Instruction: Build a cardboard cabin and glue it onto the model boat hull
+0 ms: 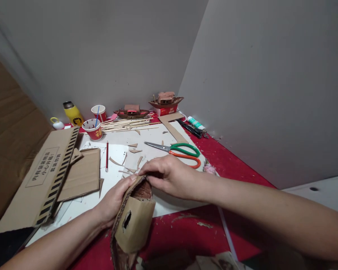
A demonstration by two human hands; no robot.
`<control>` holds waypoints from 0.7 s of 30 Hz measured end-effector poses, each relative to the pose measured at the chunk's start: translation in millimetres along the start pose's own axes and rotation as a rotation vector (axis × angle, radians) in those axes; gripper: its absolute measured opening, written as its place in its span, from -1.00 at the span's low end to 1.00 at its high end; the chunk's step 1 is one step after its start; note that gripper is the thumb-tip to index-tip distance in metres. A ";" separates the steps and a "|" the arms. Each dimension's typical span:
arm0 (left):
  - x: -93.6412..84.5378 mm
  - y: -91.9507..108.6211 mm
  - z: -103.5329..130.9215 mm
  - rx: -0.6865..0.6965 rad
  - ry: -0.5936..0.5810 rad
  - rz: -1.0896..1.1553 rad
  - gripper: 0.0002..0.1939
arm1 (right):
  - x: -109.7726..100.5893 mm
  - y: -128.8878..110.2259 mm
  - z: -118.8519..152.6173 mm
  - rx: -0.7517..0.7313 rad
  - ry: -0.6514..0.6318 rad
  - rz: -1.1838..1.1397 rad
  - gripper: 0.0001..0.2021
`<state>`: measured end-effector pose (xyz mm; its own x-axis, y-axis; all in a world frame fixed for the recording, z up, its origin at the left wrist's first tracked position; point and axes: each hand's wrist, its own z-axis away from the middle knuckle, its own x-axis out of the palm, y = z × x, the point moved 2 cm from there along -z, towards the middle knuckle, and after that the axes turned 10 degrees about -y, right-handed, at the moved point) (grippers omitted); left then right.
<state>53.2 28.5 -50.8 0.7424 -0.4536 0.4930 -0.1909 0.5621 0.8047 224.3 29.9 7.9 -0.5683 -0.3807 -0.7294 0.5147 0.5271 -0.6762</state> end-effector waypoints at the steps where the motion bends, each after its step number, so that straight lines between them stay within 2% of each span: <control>1: -0.9 -0.8 -0.6 0.027 -0.022 -0.039 -0.68 | 0.4 1.6 0.6 -0.016 0.019 -0.017 -0.77; 6: -3.5 -2.0 -4.0 0.107 -0.128 -0.175 -0.63 | -5.6 1.8 5.7 0.011 0.031 -0.054 -0.72; 9: -2.6 3.9 -1.9 0.178 -0.108 -0.385 -0.60 | -9.8 -2.4 8.9 0.062 0.068 -0.080 -0.63; 12: 2.0 11.6 5.2 0.285 -0.051 -0.572 -0.60 | -8.7 -5.7 10.4 0.160 0.116 -0.172 -0.69; 16: 10.0 13.2 16.3 0.342 -0.056 -0.550 -0.65 | -2.5 -11.3 11.6 0.264 0.127 -0.268 -0.70; 21: 13.2 8.8 22.9 0.407 -0.030 -0.598 -0.71 | 2.7 -21.2 13.4 0.165 0.154 -0.308 -0.77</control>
<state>46.6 11.7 -29.7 0.7778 -0.6250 -0.0664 0.0147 -0.0876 0.9961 220.5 7.6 18.9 -0.7958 -0.3770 -0.4739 0.3943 0.2714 -0.8780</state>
